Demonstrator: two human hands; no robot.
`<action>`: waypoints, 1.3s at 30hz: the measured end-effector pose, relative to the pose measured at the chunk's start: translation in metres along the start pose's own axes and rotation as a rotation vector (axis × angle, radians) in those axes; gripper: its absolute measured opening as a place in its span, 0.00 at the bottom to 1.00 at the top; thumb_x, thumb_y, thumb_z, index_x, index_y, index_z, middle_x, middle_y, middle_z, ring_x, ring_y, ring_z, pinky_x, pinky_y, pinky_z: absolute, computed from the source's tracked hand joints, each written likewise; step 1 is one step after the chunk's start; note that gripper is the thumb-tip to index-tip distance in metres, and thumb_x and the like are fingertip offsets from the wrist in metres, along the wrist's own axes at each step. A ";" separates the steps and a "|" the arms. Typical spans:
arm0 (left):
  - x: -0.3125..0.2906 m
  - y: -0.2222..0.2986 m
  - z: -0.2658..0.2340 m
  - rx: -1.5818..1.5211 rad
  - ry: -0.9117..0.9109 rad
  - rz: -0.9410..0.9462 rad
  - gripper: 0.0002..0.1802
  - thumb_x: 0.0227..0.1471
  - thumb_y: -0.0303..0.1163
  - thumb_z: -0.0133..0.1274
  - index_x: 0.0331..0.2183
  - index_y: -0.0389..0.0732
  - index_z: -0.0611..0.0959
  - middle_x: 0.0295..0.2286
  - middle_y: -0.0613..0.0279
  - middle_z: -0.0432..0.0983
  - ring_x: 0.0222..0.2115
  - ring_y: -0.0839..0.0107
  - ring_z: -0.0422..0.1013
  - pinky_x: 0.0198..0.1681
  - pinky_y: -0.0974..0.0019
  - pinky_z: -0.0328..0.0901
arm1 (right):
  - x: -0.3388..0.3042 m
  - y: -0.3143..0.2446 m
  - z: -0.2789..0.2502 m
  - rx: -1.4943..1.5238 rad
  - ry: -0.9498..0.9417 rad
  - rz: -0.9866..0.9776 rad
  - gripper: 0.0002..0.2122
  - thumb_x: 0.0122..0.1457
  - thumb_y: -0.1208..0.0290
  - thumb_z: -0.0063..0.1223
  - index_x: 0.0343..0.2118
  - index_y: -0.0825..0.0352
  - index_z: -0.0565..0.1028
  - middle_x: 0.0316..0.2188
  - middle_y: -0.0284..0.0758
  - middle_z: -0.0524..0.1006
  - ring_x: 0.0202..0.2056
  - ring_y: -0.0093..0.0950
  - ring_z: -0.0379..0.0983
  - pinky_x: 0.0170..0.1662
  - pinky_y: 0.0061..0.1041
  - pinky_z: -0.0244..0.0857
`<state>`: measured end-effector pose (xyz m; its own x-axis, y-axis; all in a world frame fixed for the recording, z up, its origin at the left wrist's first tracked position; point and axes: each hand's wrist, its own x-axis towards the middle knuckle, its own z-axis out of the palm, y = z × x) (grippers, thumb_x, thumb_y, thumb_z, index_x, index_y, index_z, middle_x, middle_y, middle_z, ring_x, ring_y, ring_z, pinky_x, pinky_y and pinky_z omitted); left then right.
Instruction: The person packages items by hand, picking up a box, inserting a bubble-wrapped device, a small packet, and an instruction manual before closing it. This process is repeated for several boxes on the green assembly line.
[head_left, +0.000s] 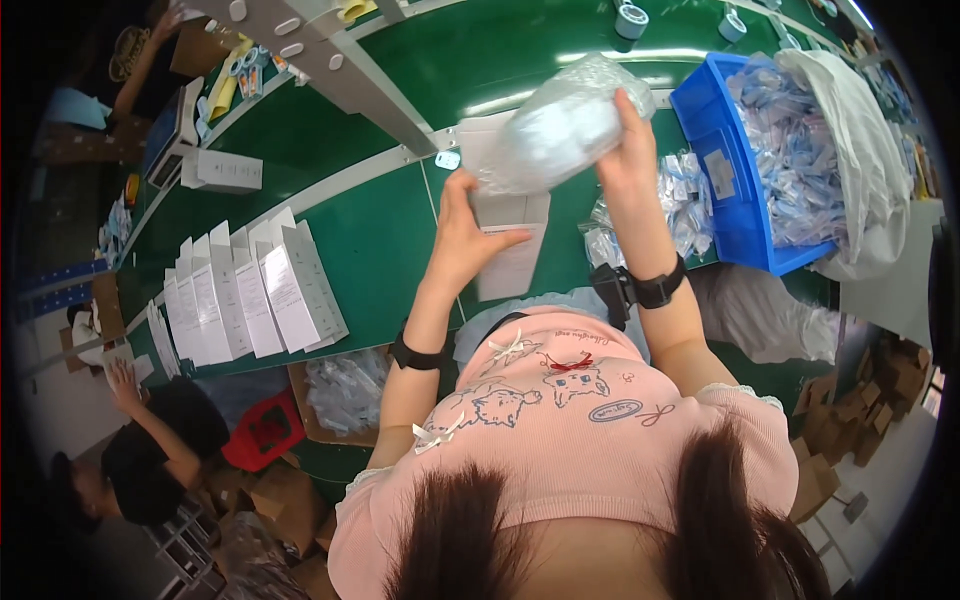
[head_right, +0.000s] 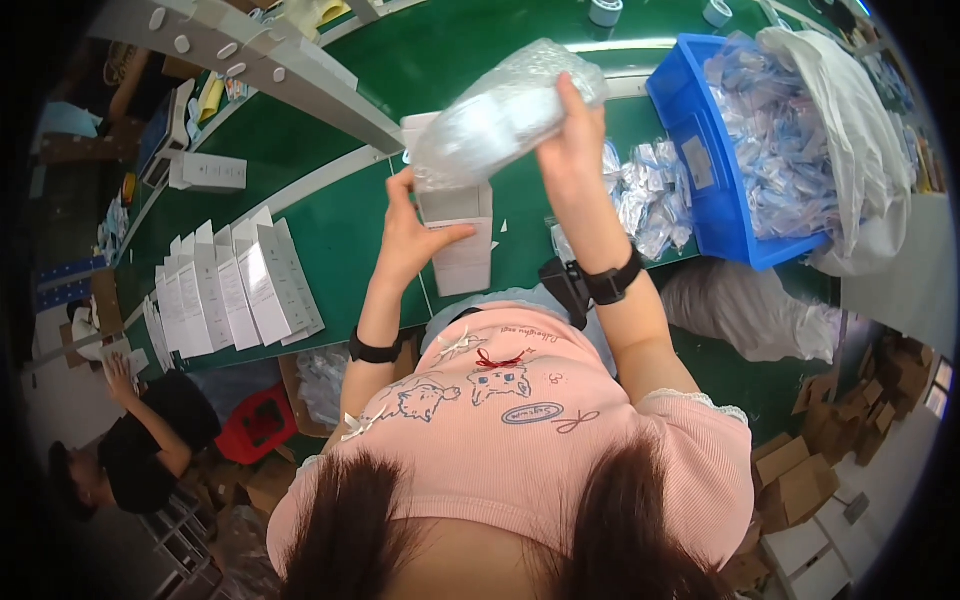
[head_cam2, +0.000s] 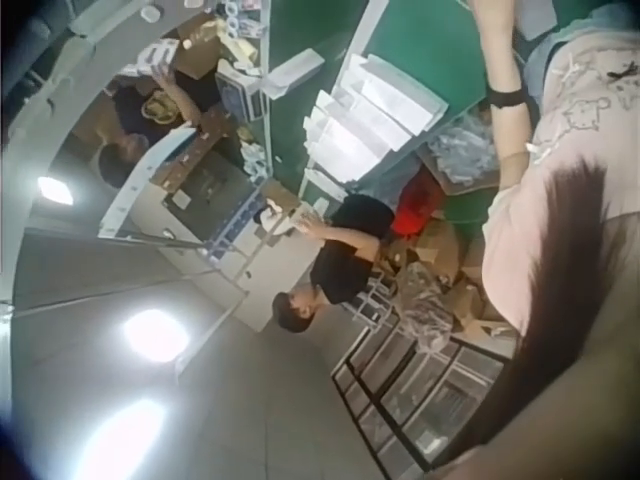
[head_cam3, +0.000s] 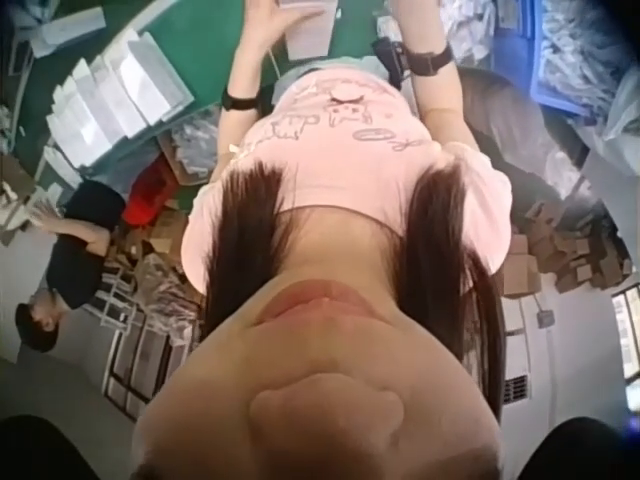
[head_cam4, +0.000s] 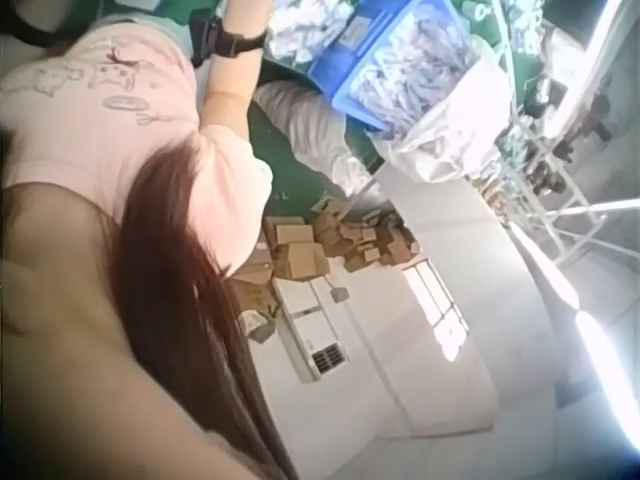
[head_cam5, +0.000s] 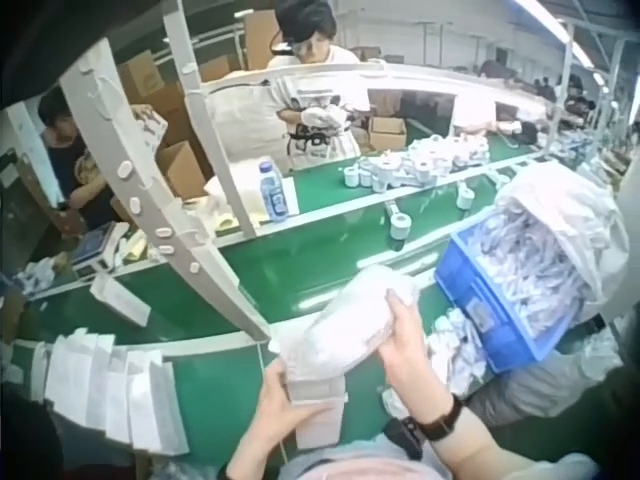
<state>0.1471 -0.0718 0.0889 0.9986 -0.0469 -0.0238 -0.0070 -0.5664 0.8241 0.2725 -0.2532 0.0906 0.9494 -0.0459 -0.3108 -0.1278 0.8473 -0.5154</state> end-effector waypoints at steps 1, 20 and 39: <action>-0.003 0.003 0.002 -0.019 0.096 0.026 0.42 0.26 0.33 0.68 0.42 0.39 0.59 0.48 0.46 0.57 0.46 0.53 0.61 0.46 0.60 0.59 | -0.008 0.005 0.012 -0.089 -0.006 -0.179 0.16 0.54 0.70 0.50 0.44 0.69 0.64 0.43 0.40 0.69 0.44 0.34 0.67 0.47 0.32 0.62; 0.033 -0.005 0.022 -0.284 0.700 0.486 0.43 0.24 0.29 0.69 0.36 0.45 0.53 0.47 0.42 0.55 0.46 0.49 0.59 0.47 0.56 0.57 | -0.026 -0.036 -0.011 -1.059 -0.593 -0.567 0.16 0.53 0.64 0.48 0.43 0.65 0.71 0.43 0.40 0.68 0.48 0.39 0.62 0.51 0.31 0.55; 0.006 -0.014 -0.035 0.010 0.560 -0.011 0.10 0.31 0.27 0.62 0.20 0.36 0.78 0.42 0.49 0.66 0.34 0.62 0.68 0.35 0.65 0.63 | -0.024 -0.024 0.012 -0.705 -0.565 -0.586 0.10 0.43 0.86 0.54 0.26 0.68 0.67 0.31 0.33 0.67 0.35 0.27 0.69 0.39 0.22 0.64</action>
<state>0.1547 -0.0357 0.0973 0.8739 0.4017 0.2737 0.0060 -0.5721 0.8202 0.2565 -0.2660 0.1195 0.8885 0.0583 0.4551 0.4251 0.2687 -0.8644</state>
